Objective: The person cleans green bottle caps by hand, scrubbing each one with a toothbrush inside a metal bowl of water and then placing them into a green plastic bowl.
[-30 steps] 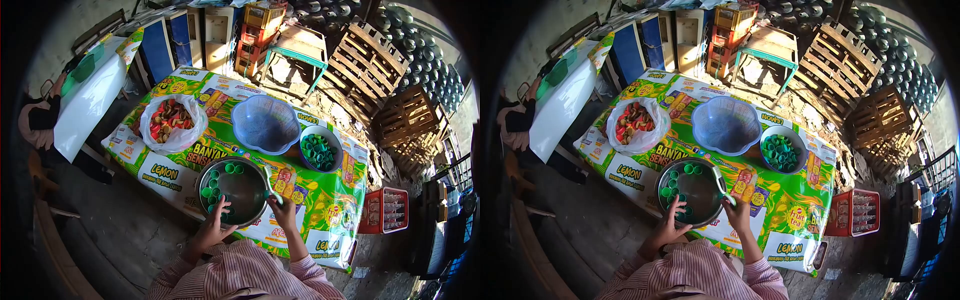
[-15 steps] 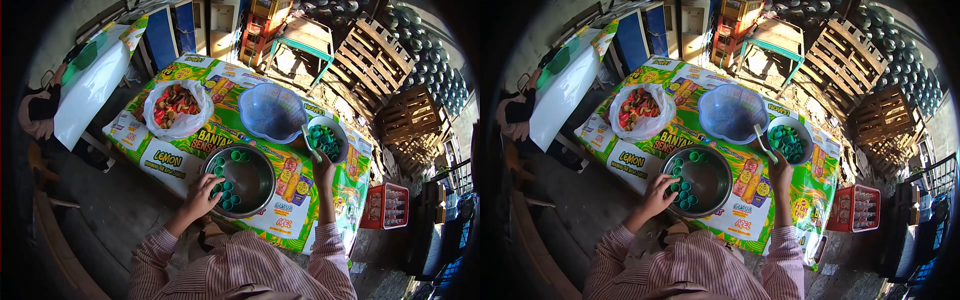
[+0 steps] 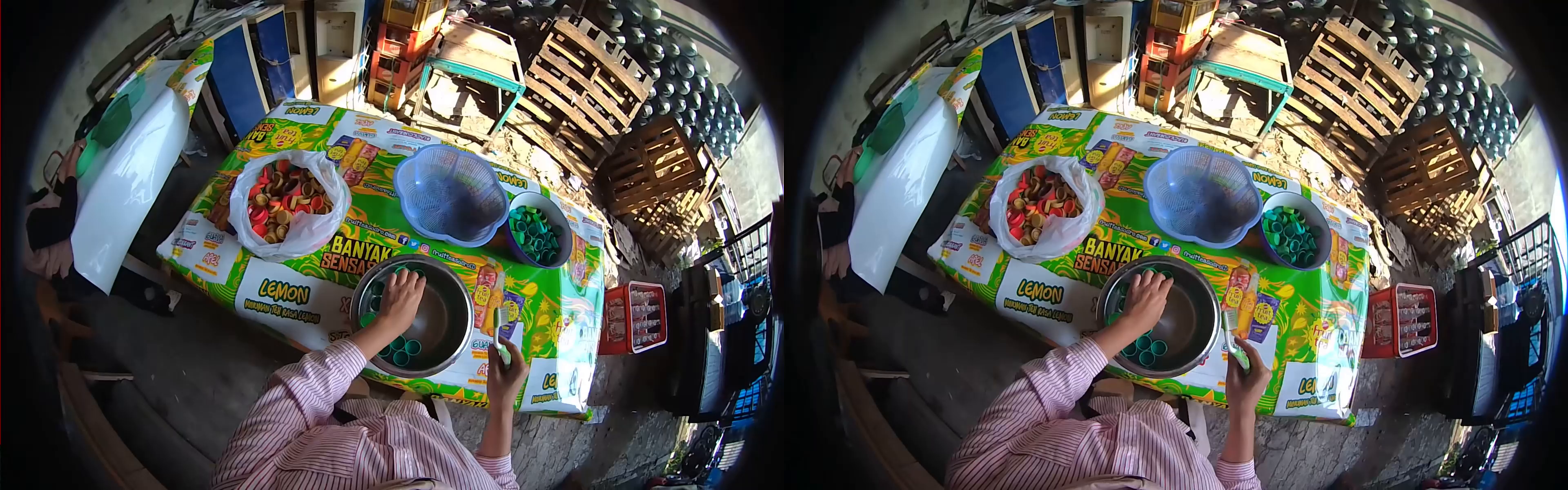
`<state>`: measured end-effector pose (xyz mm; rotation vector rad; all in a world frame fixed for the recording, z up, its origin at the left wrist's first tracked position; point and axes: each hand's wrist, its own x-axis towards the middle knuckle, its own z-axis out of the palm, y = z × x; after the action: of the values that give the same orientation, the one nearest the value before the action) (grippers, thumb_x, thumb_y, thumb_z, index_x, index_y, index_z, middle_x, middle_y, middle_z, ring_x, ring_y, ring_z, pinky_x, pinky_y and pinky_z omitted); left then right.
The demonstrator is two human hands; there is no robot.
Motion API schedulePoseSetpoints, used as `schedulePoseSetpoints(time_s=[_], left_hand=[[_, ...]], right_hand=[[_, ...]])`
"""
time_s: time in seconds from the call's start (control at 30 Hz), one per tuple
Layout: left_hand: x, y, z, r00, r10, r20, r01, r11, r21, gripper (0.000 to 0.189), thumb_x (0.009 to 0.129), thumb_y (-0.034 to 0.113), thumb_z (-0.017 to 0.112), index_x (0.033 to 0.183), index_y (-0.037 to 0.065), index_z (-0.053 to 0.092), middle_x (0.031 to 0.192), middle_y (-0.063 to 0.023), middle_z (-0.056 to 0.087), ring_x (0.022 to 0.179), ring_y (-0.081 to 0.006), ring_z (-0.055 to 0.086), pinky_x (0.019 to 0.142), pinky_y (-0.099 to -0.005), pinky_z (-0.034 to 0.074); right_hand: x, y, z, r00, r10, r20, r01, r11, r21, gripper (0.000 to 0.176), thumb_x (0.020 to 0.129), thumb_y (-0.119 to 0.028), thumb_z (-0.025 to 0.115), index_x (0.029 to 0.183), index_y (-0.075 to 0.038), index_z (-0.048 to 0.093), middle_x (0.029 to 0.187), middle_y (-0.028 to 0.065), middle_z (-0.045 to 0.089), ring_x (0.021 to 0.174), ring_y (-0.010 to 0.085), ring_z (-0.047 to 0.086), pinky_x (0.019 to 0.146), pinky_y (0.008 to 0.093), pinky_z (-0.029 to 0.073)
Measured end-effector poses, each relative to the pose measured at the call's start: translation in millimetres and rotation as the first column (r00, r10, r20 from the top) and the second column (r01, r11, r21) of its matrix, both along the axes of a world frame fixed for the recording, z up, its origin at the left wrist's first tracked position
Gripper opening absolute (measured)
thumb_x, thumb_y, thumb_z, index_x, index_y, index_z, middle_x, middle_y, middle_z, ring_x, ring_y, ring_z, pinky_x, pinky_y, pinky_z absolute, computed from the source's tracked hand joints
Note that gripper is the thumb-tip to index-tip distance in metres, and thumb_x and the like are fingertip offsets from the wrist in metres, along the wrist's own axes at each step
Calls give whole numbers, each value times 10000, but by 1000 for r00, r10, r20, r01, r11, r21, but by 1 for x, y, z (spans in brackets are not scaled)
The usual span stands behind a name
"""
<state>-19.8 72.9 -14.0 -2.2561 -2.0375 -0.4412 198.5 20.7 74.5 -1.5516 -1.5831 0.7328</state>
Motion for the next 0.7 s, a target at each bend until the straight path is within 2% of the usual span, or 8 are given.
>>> schedulePoseSetpoints(time_s=[0.17, 0.27, 0.4, 0.47, 0.53, 0.6, 0.63, 0.7], left_hand=[[-1, -3, 2, 999, -9, -33, 10, 1000, 19, 343, 728, 82, 546, 1068, 38, 550, 925, -64, 535, 921, -221, 472, 796, -349, 359], [1, -7, 2, 982, -78, 170, 76, 997, 20, 350, 721, 33, 554, 1071, 30, 545, 908, -79, 542, 875, -224, 502, 811, -362, 360], [6, -19, 7, 932, -37, 361, 34, 999, 17, 315, 749, 30, 556, 1064, 31, 550, 920, -103, 542, 808, -234, 543, 774, -366, 404], [7, -24, 4, 776, -26, 630, 23, 1000, 12, 233, 782, 43, 562, 1015, 33, 577, 905, -118, 548, 749, -246, 570, 699, -352, 452], [10, -26, 4, 693, 18, 721, -7, 1000, -18, 212, 787, 44, 571, 997, 28, 588, 872, -115, 556, 737, -234, 577, 671, -329, 462], [13, -30, 8, 491, 74, 868, -38, 997, -63, 188, 797, 52, 594, 981, 18, 607, 809, -97, 590, 689, -162, 587, 625, -291, 467], [12, -33, 16, 436, 140, 889, -7, 988, -153, 199, 828, 60, 572, 1021, 19, 595, 853, -84, 615, 696, -119, 604, 632, -258, 476], [15, -40, 18, 192, 211, 959, -39, 977, -207, 190, 856, 67, 543, 1035, 19, 586, 917, -72, 622, 735, -118, 625, 649, -241, 488]], right_hand=[[-1, -15, 2, 999, 10, -46, -11, 999, -40, 206, 735, 35, 586, 930, -5, 639, 676, 60, 615, 589, 44, 501, 507, 219, 400], [5, -11, -11, 997, 47, -62, -50, 997, -62, 190, 746, 23, 593, 930, 8, 636, 683, 72, 620, 602, 45, 511, 515, 223, 410], [5, 0, 0, 992, 114, -51, -121, 979, -163, 173, 761, -9, 608, 931, 3, 638, 677, 71, 617, 620, 42, 517, 527, 215, 418], [6, 8, 0, 979, 191, -69, -199, 973, -118, 192, 770, -26, 615, 960, 0, 627, 622, 31, 565, 572, 24, 467, 488, 207, 379], [2, 15, 6, 969, 233, -83, -243, 960, -143, 208, 774, -33, 618, 979, 1, 616, 609, 21, 544, 558, 22, 442, 473, 206, 357], [4, 19, 1, 941, 317, -119, -334, 925, -179, 252, 787, -74, 624, 1023, 6, 585, 558, -1, 473, 509, 30, 384, 445, 206, 308], [6, 21, 2, 921, 388, -16, -384, 903, -191, 281, 798, -102, 622, 1051, 9, 567, 530, -7, 413, 484, 44, 338, 440, 213, 278], [5, 21, -11, 916, 387, -103, -400, 898, -181, 313, 817, -136, 607, 1088, 6, 544, 523, 6, 380, 475, 65, 333, 449, 229, 287]])
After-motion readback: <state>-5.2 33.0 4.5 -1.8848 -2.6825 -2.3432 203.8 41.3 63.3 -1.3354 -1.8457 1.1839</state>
